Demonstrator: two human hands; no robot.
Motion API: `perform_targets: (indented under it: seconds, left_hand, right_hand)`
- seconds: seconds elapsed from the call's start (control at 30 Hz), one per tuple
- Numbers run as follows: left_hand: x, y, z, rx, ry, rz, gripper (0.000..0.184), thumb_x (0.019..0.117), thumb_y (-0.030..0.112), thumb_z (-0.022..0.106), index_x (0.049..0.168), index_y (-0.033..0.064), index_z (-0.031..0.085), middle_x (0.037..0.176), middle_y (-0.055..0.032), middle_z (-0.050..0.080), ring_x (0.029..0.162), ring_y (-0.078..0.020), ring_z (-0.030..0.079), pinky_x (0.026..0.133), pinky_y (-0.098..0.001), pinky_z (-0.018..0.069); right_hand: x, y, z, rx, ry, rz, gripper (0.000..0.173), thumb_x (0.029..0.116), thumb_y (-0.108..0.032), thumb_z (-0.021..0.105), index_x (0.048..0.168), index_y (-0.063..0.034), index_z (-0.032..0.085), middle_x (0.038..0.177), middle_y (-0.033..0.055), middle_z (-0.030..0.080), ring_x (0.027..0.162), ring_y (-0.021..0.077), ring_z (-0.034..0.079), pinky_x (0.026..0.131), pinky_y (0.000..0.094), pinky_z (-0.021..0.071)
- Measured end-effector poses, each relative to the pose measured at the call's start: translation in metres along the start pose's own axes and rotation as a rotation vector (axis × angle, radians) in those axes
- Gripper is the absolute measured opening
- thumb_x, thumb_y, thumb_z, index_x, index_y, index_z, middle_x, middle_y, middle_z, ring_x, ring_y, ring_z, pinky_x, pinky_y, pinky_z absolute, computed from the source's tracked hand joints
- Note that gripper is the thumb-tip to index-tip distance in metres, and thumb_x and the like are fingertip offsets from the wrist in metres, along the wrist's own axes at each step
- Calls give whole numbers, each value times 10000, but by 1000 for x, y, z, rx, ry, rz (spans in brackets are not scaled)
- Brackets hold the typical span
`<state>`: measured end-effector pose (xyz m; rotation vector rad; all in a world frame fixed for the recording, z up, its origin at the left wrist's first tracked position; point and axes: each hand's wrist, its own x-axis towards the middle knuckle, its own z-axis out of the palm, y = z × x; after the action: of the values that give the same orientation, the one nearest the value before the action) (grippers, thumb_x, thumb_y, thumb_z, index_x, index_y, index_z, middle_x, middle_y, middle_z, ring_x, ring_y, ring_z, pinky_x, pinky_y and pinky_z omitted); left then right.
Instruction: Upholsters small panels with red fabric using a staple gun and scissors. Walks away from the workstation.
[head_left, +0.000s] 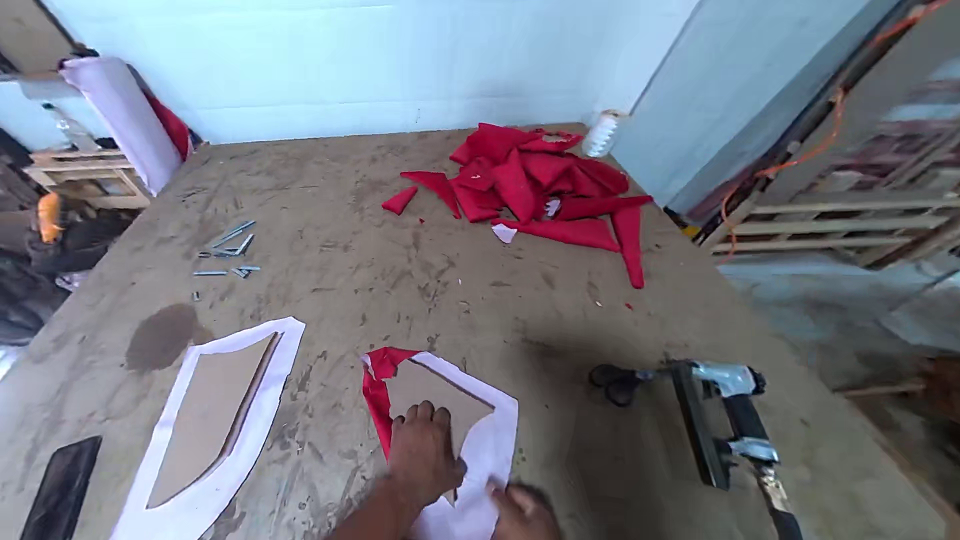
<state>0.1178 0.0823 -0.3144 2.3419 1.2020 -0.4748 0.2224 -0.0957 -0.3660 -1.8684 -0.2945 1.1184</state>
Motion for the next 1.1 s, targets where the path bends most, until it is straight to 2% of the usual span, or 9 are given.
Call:
perform_targets:
  seconds: [0.13, 0.23, 0.37, 0.43, 0.5, 0.63, 0.73, 0.83, 1.1]
  left_hand:
    - [5, 7, 0, 78, -11, 10, 901, 639, 710, 769, 1355, 184, 617, 1379, -103, 603, 1296, -336, 560, 991, -604, 507]
    - [3, -3, 1, 183, -25, 91, 867, 649, 640, 804, 1351, 166, 618, 1387, -121, 599, 1320, -347, 548, 1008, -600, 509]
    - [-2, -46, -18, 325, -90, 197, 578, 847, 339, 733, 1373, 133, 612, 1480, -190, 523, 1377, -422, 485, 1057, -635, 465]
    - [1, -65, -31, 305, -193, 194, 610, 818, 307, 795, 1360, 94, 613, 1508, -217, 473, 1378, -456, 456, 1068, -637, 455]
    - [1, -59, -44, 212, -270, 157, 742, 721, 521, 869, 1256, 55, 651, 1486, -231, 471, 1373, -441, 452, 1116, -609, 419]
    - [-13, -32, -39, 127, -159, -86, 1146, 578, 893, 710, 1369, 70, 614, 1489, -261, 476, 1395, -465, 438, 1075, -640, 451]
    - [-11, -32, -23, -5, -49, -123, 978, 524, 798, 819, 1232, 135, 698, 1392, -190, 572, 1332, -411, 513, 1027, -616, 503]
    - [-17, -26, -19, -50, -45, -93, 746, 647, 565, 874, 1225, 126, 700, 1391, -200, 568, 1345, -418, 497, 1040, -630, 479]
    - [-1, -11, -11, -43, 24, -138, 354, 888, 340, 673, 1162, 122, 726, 1322, -160, 613, 1307, -373, 535, 1002, -570, 514]
  right_hand:
    - [81, -70, -53, -290, 57, -141, 510, 931, -456, 726, 1240, -56, 656, 1020, 114, 732, 814, 228, 746, 752, 457, 657]
    - [95, -111, -61, -684, -140, -155, 523, 870, -553, 723, 1138, -104, 727, 1080, 123, 721, 1006, 286, 700, 920, 553, 563]
    - [57, -66, -18, -526, -411, 0, 346, 874, -366, 754, 1027, -59, 713, 920, 143, 738, 786, 289, 738, 748, 535, 618]
    - [33, -38, 9, -295, -430, 103, 276, 915, -267, 718, 1066, -39, 676, 899, 129, 745, 729, 246, 749, 706, 455, 644]
    - [16, -25, 23, -159, -396, 163, 257, 947, -234, 707, 1106, -38, 660, 885, 113, 761, 712, 224, 761, 685, 407, 660]
    - [3, -21, 29, -102, -402, 202, 366, 938, -333, 766, 1064, -6, 661, 823, 118, 771, 671, 234, 764, 618, 387, 657]
    - [11, -27, 27, -226, -442, 159, 327, 979, -333, 712, 1022, -13, 661, 810, 101, 775, 626, 200, 747, 538, 333, 608]
    - [10, -22, 24, -212, -464, 138, 286, 1028, -283, 645, 1024, 1, 677, 799, 114, 774, 591, 193, 725, 490, 308, 558]
    - [11, -7, 13, -117, -478, 71, 331, 1042, -285, 598, 934, 12, 698, 745, 102, 736, 589, 208, 697, 562, 368, 599]
